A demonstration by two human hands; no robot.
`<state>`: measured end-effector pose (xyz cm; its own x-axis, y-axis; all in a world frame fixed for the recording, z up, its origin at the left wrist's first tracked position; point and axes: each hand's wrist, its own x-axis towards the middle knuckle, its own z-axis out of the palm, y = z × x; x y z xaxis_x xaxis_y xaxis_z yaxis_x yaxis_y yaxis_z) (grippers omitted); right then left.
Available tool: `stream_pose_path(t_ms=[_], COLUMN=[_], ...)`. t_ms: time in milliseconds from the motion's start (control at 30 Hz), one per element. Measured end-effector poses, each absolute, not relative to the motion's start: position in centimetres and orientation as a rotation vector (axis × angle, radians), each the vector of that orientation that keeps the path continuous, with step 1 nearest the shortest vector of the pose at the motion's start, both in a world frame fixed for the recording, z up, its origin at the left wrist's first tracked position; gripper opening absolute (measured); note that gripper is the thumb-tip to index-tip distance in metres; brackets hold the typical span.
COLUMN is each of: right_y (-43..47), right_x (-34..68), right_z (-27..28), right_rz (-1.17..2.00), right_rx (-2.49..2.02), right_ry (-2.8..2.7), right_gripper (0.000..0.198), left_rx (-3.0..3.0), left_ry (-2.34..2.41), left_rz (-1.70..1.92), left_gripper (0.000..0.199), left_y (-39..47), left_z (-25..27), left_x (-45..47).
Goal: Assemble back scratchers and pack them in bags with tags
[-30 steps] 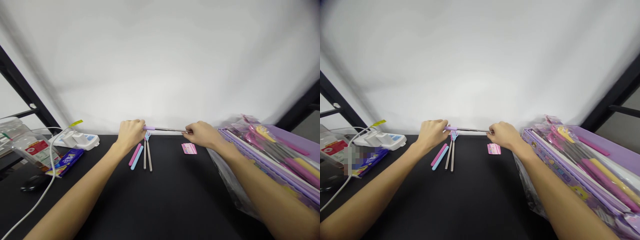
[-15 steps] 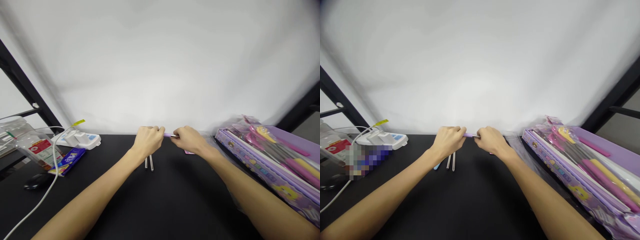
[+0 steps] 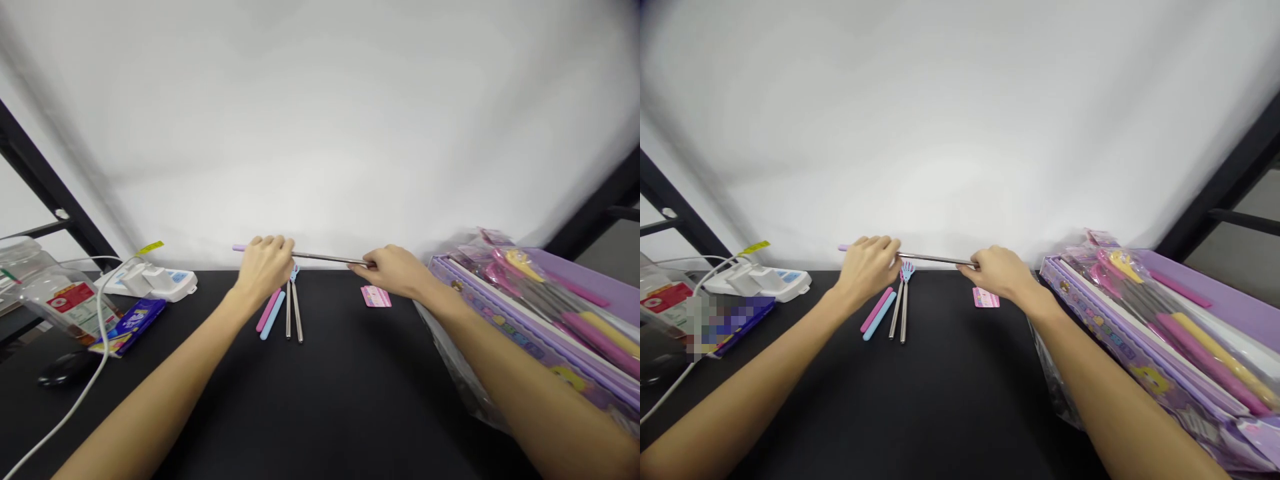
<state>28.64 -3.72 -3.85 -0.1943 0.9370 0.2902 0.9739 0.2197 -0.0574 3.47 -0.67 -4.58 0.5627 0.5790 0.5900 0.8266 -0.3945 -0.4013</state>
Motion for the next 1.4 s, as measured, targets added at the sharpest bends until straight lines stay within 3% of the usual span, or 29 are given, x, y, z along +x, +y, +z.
stream_pose_path(t_ms=[133,333,600,1033,1400], right_y=[-3.6,-3.4,-4.3,-3.3,-3.3], right_x=[28.5,32.9,29.9,33.9,32.4], right_z=[-3.7,-4.1,-3.4,-3.1,-3.9], right_rz=[-0.186,-0.133,-0.095,-0.123,-0.106], right_rx=[-1.723,-1.85,-1.864,-2.041,-1.915], right_ry=[-2.242,-2.135,-2.17,-2.04,-2.157], right_gripper=[0.044,0.054,0.064,0.069,0.049], left_rx=[-2.204,-2.038,-2.107,-1.985,-2.031], left_ry=[-0.996,-1.316,-0.969,-1.223,-1.233], left_rz=[-0.515,-0.534,-0.574,-0.541,-0.605], left_gripper=[0.017,0.014,0.017,0.019,0.016], left_y=[-2.0,-0.1,-1.6,1.5,0.1], left_z=[-4.7,-3.1,-3.0,-2.3,-3.2], left_x=[5.6,1.7,4.4,-0.2,2.2])
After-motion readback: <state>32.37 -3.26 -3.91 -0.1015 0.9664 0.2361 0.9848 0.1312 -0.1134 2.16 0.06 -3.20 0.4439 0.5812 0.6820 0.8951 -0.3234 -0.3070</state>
